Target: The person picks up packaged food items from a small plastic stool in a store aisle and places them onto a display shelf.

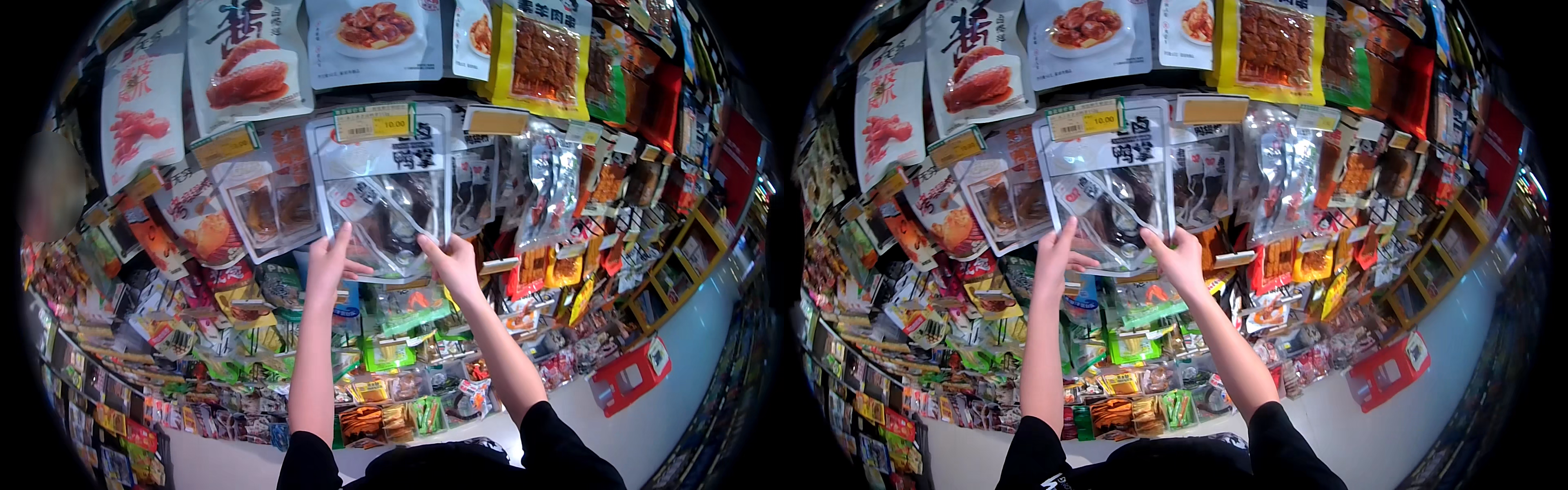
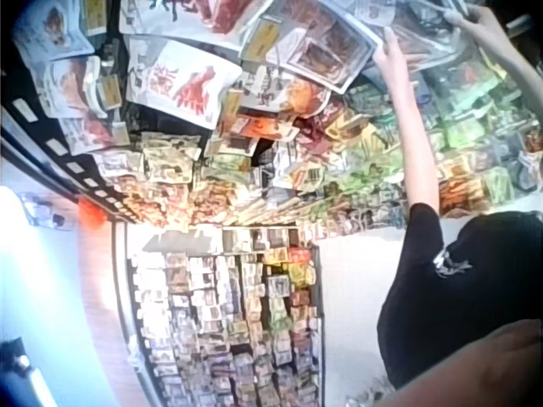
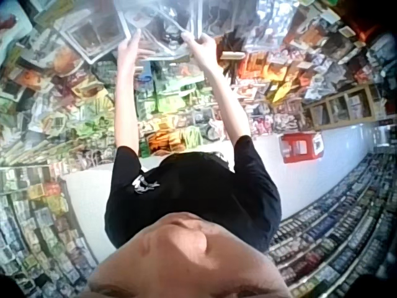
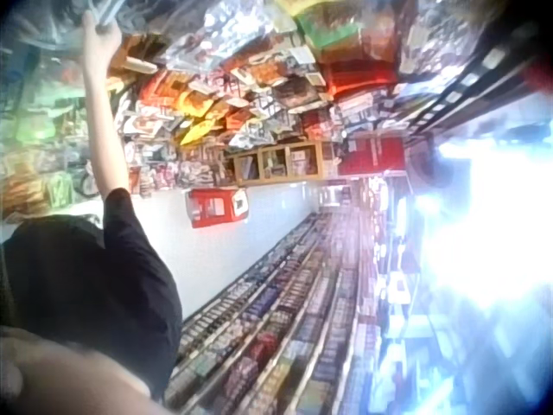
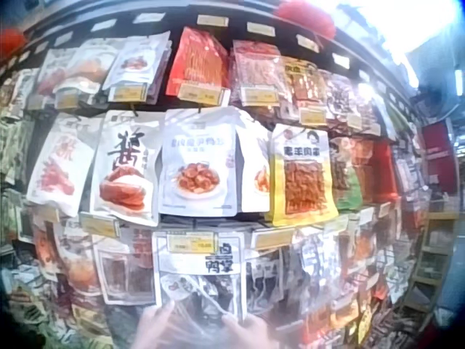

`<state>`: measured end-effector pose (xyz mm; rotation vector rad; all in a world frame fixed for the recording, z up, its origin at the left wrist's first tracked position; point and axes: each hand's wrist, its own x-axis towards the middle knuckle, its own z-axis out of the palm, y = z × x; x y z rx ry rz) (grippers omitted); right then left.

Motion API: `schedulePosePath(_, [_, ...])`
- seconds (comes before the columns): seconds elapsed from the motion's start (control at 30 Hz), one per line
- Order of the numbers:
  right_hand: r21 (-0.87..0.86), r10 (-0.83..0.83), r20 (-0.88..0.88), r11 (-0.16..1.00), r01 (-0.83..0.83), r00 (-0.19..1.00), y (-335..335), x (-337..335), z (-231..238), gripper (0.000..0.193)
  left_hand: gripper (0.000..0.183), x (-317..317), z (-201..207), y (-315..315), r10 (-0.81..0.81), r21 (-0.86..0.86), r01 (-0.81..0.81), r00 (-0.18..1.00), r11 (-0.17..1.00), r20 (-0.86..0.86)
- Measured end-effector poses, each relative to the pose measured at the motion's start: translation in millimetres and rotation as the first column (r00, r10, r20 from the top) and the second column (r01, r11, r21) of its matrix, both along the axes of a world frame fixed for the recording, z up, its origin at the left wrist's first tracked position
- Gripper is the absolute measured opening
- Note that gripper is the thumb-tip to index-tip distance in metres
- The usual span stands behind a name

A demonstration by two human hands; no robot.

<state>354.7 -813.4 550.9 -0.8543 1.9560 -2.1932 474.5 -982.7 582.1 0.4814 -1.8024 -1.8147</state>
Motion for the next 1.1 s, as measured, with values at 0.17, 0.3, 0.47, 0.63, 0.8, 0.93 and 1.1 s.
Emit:
schedulePosePath(0.17, [0.144, -0.037, 0.053, 0.989, 0.029, 0.998, -18, -16, 7, 0.038, 0.047, -16, -6, -18, 0.008, 0.072, -0.006, 0.999, 0.997, -0.031])
schedulePosePath(0.3, [0.046, -0.124, -0.085, 0.991, 0.128, 0.989, 4, -19, -7, 0.041, 0.042, -14, -20, 2, 0.133, -0.023, -0.140, 0.973, 0.990, -0.188])
schedulePosePath(0.47, [0.231, -0.085, -0.057, 0.968, 0.096, 0.995, 75, 37, -51, 0.035, 0.038, 43, -38, 56, 0.370, -0.079, -0.435, 0.837, 0.897, -0.404])
schedulePosePath(0.63, [0.577, 0.052, 0.075, 0.812, -0.086, 0.996, 170, 97, -146, 0.024, 0.016, 66, -139, 180, -0.210, -0.320, 0.157, 0.968, 0.934, -0.138])
schedulePosePath(0.8, [0.955, 0.291, 0.249, 0.088, -0.285, 0.924, 271, 161, -213, 0.035, 0.036, 102, -253, 283, -0.699, -0.362, 0.879, 0.470, 0.311, 0.540])
schedulePosePath(0.93, [0.856, 0.249, 0.473, 0.098, -0.508, 0.845, 351, 174, -261, 0.038, 0.038, 87, -214, 346, -0.738, -0.137, 0.982, 0.186, 0.127, 0.649])
schedulePosePath(1.1, [0.954, 0.081, 0.087, 0.279, -0.106, 0.993, 427, 137, -230, 0.040, 0.039, 38, -241, 412, -0.640, -0.294, 0.956, 0.240, 0.024, 0.730])
